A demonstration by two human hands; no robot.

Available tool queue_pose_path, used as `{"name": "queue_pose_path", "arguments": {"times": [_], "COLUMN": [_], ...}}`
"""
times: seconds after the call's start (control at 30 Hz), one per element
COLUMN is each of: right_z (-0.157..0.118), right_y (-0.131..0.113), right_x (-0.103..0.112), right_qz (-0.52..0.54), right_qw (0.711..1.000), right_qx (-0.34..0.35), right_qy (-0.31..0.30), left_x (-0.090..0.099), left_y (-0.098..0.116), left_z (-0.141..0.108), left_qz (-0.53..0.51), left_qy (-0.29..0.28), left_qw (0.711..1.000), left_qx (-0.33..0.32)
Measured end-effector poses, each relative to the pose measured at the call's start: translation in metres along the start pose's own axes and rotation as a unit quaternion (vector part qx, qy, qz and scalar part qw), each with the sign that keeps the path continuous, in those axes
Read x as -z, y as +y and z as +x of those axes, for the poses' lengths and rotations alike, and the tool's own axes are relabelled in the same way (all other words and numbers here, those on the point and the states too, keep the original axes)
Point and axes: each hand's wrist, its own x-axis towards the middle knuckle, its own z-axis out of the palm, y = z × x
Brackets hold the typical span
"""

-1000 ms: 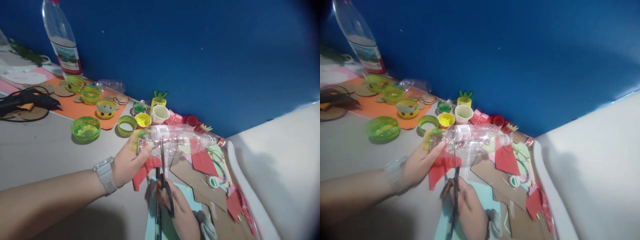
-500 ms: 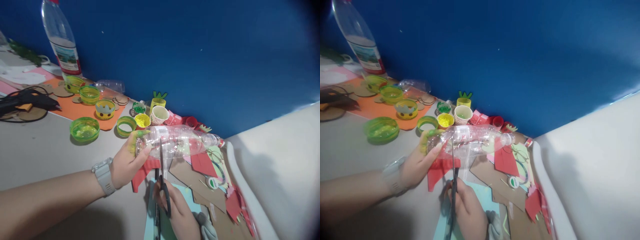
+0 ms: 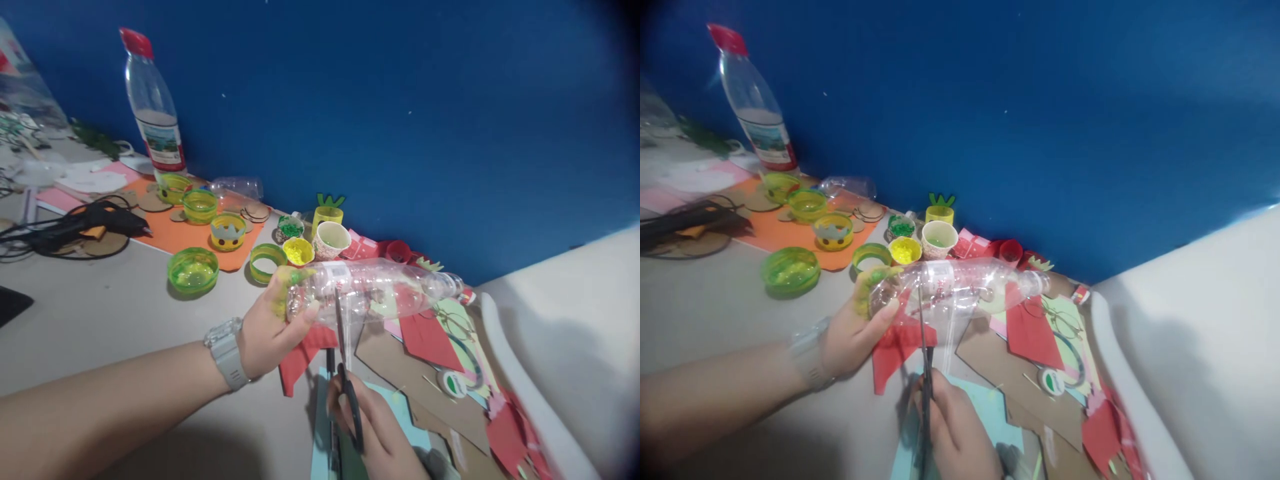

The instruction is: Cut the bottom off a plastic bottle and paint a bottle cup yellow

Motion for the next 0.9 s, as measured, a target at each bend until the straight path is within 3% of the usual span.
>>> {"name": "queue_pose_path", "arguments": {"times": [0.1, 0.43, 0.63, 0.9], "right_z": [0.004, 0.004, 0.011, 0.017], "right_y": [-0.002, 0.013, 0.015, 0.015], "right_x": [0.002, 0.004, 0.003, 0.009], "right_qz": [0.001, -0.049, -0.013, -0.046], "right_qw": [0.999, 0.998, 0.994, 0.991], "right_qx": [0.031, 0.011, 0.068, 0.087], "right_qy": [-0.033, -0.045, -0.084, -0.095], "left_x": [0.002, 0.005, 0.005, 0.005], "left_y": [0.0, -0.002, -0.001, -0.003], "left_z": [0.001, 0.001, -0.005, -0.003], "left_qz": [0.005, 0.076, 0.155, 0.172], "left_qy": [0.001, -0.014, -0.013, -0.026], "left_qw": [1.0, 0.996, 0.987, 0.982], "left_qx": [-0.017, -0.032, -0.038, -0.071]}}
